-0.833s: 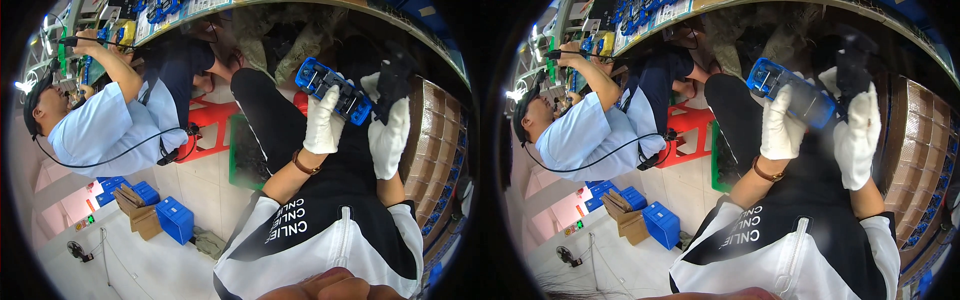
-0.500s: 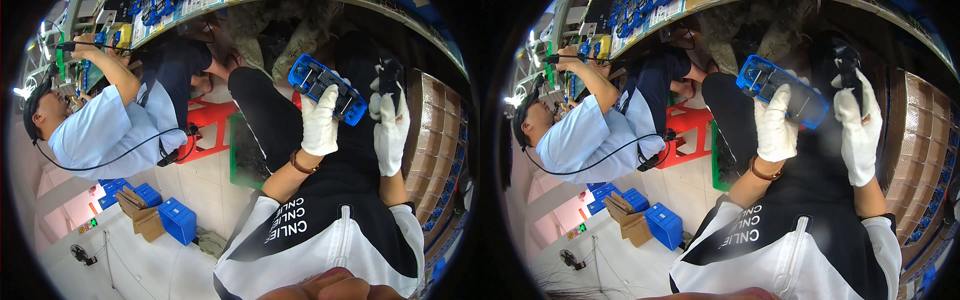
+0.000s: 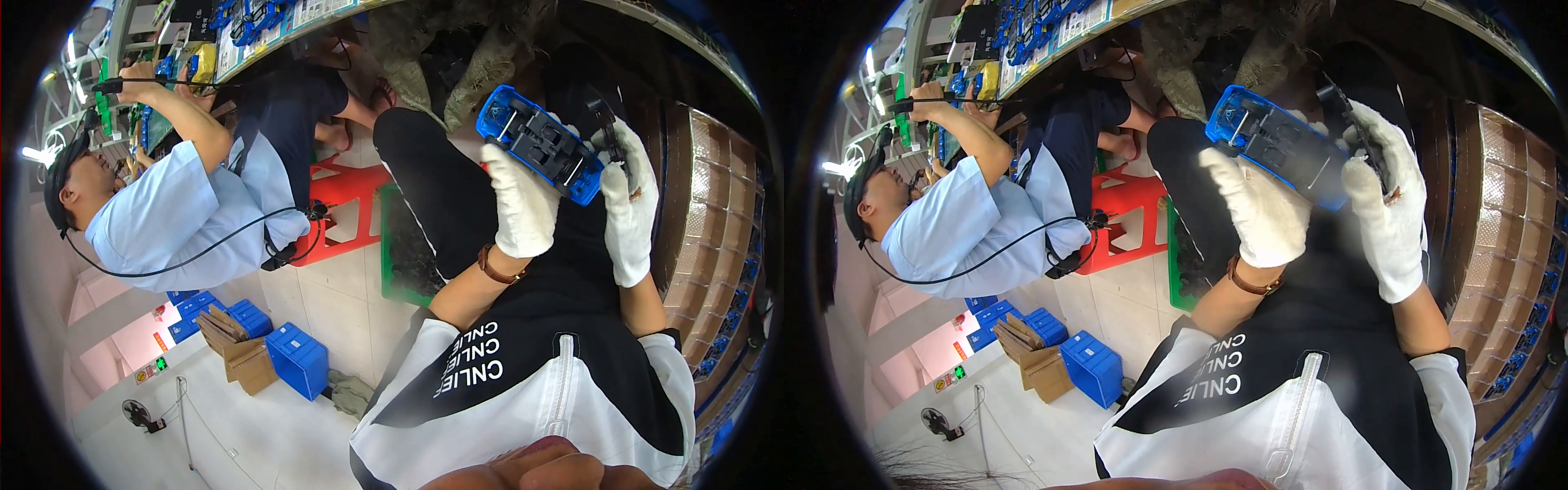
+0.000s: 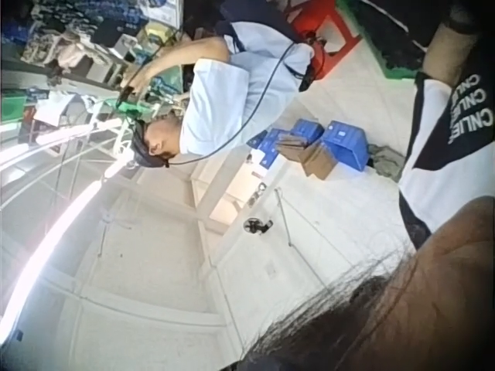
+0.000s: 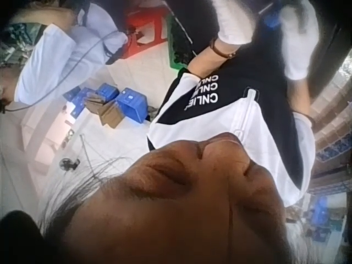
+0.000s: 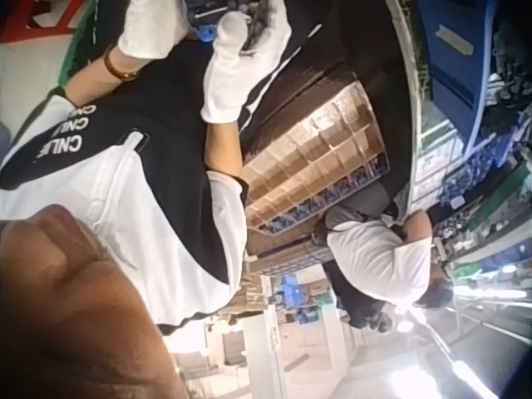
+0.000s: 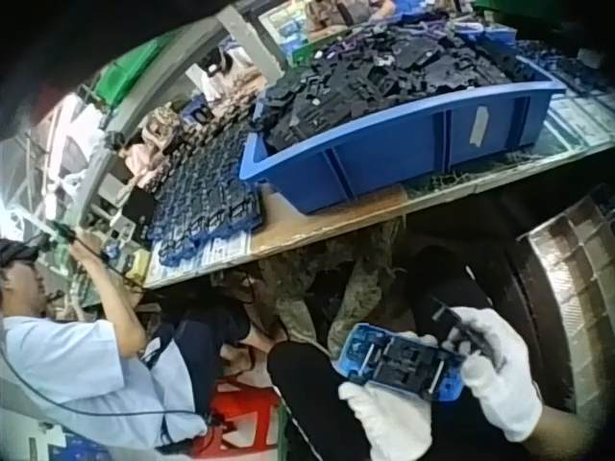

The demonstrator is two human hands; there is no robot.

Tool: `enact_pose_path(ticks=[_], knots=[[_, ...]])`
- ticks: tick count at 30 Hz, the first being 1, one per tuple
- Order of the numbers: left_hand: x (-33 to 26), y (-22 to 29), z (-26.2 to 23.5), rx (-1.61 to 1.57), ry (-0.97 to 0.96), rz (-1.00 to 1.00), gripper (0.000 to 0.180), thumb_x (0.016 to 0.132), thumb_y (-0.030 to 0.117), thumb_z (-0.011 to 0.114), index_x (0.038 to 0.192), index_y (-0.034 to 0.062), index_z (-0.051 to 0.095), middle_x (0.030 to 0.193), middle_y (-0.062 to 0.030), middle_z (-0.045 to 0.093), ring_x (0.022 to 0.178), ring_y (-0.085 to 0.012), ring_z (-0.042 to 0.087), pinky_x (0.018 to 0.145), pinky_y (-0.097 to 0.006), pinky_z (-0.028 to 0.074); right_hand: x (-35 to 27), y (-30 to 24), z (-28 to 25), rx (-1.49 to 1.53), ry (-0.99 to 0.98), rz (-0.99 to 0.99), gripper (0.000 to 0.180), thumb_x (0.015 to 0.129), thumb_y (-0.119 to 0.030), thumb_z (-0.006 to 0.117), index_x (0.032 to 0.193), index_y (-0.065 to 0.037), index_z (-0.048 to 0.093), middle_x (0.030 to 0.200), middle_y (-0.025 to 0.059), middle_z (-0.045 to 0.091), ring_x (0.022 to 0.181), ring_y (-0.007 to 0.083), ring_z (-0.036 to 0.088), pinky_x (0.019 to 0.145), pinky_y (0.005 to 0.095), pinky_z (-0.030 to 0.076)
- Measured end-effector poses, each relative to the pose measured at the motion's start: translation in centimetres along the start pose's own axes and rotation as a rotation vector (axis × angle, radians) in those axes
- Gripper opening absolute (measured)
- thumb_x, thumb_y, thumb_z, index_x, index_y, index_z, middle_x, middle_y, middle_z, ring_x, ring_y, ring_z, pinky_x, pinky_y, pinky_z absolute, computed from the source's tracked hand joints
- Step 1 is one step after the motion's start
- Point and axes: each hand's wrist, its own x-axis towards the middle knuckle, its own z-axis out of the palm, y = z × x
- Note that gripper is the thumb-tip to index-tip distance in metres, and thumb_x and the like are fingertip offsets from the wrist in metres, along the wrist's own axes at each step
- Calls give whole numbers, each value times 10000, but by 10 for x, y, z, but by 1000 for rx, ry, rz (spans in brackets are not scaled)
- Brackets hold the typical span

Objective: The person assembles black plastic components onto a blue plastic base by hand, taking the components from a parts bin and attaching them to the base.

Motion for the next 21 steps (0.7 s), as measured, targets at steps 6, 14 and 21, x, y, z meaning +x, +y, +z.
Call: enact_pose_path(ticks=[6,14,21], knots=[[1,-1,-5,19,-33,-30,855,822,768,366,1314,72,421,1280,-98,474,1172,-266,493,1006,-423,398,3,-2,-1,-23,-25,103,465,850,-283,660,1225,-23,571,1044,48,583,967,126,542,900,274,422],[2,-2,0,-58,-28,-67,833,819,754,394,1326,93,409,1243,-84,507,1144,-258,513,997,-414,405,4,-4,-1,34,0,118,416,796,-59,645,1206,-27,585,994,37,597,901,112,563,857,254,452],[0,-7,6,-178,55,-94,812,835,746,376,1184,25,510,1094,-122,594,1033,-294,571,941,-455,453,-3,5,-16,-21,12,-36,708,880,-609,513,1262,-13,542,1105,53,567,995,127,534,883,275,433]])
